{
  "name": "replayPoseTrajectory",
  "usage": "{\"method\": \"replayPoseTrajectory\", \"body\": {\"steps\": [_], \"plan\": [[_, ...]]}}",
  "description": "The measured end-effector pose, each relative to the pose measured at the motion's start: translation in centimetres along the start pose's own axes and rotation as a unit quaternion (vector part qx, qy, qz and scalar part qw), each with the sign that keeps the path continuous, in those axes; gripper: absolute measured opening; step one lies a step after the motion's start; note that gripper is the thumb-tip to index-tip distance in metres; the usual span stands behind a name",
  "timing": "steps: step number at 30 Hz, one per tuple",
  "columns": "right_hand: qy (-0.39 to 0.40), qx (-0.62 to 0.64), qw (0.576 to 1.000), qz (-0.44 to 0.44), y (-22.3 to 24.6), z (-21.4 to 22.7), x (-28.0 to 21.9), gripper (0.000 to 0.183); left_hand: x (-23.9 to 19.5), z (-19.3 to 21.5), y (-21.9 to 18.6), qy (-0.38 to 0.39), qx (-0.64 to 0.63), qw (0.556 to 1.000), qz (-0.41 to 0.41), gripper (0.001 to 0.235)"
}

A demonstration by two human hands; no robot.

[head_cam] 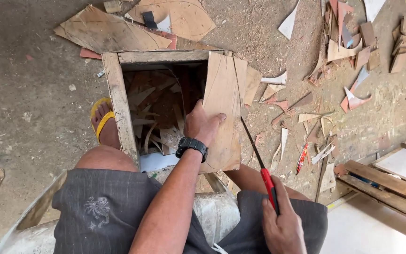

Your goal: Sawing a piece of plywood using a hand saw on a workshop floor.

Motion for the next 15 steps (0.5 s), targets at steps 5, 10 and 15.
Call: {"method": "replayPoseTrajectory", "body": {"steps": [5,10,15], "plan": [[0.057,0.132,0.986,0.081,5.9,-3.2,5.4,0.070,0.2,-0.9,0.6,-0.009,-0.023,0.999,-0.032,0.042],[0.051,0.123,0.986,0.105,6.4,-5.8,8.6,0.067,2.6,-0.9,0.1,0.005,0.006,0.999,-0.042,0.050],[0.083,0.144,0.981,0.098,6.4,-5.5,6.6,0.069,-0.1,0.3,0.1,0.013,0.001,1.000,0.003,0.064]]}}
Point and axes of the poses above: each hand's wrist, its own x-axis towards the middle knuckle, its own z-axis out of the back of the hand, y = z × x, the point moved 2 cm from there along x, towards the middle knuckle, and after that the axes turned 6 degrees about -y, right-handed, at the moved point
